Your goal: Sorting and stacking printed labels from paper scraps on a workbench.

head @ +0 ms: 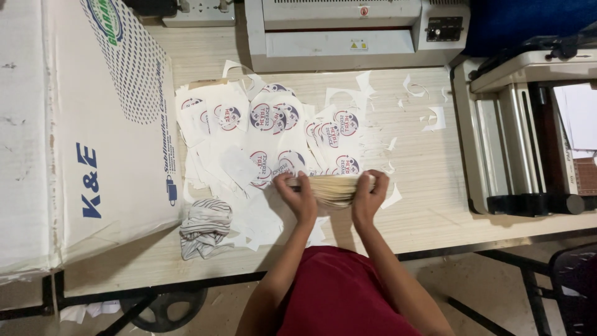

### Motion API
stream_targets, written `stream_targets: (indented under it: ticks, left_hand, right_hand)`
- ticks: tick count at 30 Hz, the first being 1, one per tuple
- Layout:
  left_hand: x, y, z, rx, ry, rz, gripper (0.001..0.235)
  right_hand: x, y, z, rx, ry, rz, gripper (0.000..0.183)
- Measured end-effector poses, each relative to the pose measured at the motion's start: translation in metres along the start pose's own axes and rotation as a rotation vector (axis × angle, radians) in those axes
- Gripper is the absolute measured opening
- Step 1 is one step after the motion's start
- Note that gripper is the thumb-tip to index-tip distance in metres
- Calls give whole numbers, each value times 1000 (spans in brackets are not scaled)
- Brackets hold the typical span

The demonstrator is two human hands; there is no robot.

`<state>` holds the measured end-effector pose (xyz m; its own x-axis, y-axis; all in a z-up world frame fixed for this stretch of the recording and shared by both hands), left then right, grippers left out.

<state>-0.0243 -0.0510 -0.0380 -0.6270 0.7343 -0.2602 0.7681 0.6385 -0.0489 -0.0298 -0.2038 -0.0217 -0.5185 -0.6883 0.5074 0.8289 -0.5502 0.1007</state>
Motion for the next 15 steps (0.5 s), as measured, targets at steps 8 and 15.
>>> stream_targets:
  ticks: [8,15]
  left_hand:
    - [-65,-12,-4,-104,53,224,14]
    - [-63,-15,1,-143,148,182,15]
  right_hand:
    - [34,36,-15,-76,61,-177,25]
    - [37,30,-23,-126,-69,-146,31]
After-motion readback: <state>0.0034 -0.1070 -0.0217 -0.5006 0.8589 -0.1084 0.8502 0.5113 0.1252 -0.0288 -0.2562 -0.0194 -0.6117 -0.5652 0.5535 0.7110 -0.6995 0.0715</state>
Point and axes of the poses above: each hand's wrist, its own y-axis towards the middle knuckle, its own x-axis out of the back of the hand, z = x × y, the point moved 1 cm from there along y, towards the middle knuckle, and after that the axes turned 12 degrees about -y, right-handed, at the moved point
